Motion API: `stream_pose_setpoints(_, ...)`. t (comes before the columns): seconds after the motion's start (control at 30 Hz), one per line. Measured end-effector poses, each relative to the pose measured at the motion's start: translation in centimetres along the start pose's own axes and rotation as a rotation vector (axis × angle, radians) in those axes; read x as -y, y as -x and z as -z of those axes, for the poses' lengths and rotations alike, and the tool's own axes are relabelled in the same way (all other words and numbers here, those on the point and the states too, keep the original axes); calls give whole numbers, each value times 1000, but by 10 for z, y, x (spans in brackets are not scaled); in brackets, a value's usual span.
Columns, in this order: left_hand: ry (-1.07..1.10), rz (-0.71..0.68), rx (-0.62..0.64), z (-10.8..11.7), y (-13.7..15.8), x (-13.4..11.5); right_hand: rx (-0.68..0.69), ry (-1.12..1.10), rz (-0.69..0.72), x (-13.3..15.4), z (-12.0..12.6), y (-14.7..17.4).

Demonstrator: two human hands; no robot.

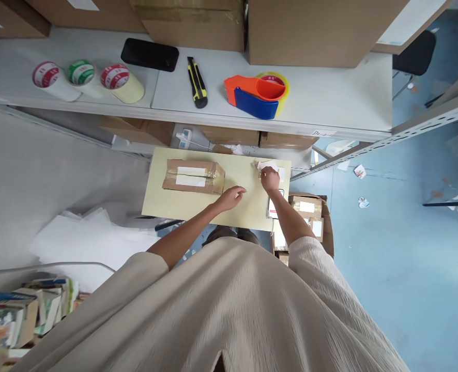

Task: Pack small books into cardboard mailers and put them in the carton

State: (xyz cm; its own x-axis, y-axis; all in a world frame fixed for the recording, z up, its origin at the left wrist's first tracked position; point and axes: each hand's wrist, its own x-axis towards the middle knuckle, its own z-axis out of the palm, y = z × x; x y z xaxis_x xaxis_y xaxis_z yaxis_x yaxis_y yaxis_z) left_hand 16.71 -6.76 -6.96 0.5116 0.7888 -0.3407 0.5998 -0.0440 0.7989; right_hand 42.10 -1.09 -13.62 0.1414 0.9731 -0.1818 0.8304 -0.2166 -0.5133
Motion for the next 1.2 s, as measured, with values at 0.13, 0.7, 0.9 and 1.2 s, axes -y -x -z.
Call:
stream_pose_setpoints(0.13, 39, 26, -7, -10, -14, 0, -3, -125, -14, -7, 3, 3)
stream_pose_setpoints(0.7, 128, 302, -73, -48, -80, 13, 53, 147, -349, -21, -2, 15)
stream_pose_setpoints(0.9, 191, 307, -116, -63, -106, 16, -65, 102, -289, -18, -29, 18)
stream_pose_setpoints(1.2, 247, 338, -86, -67, -116, 7, -67, 111, -216, -10, -32, 27)
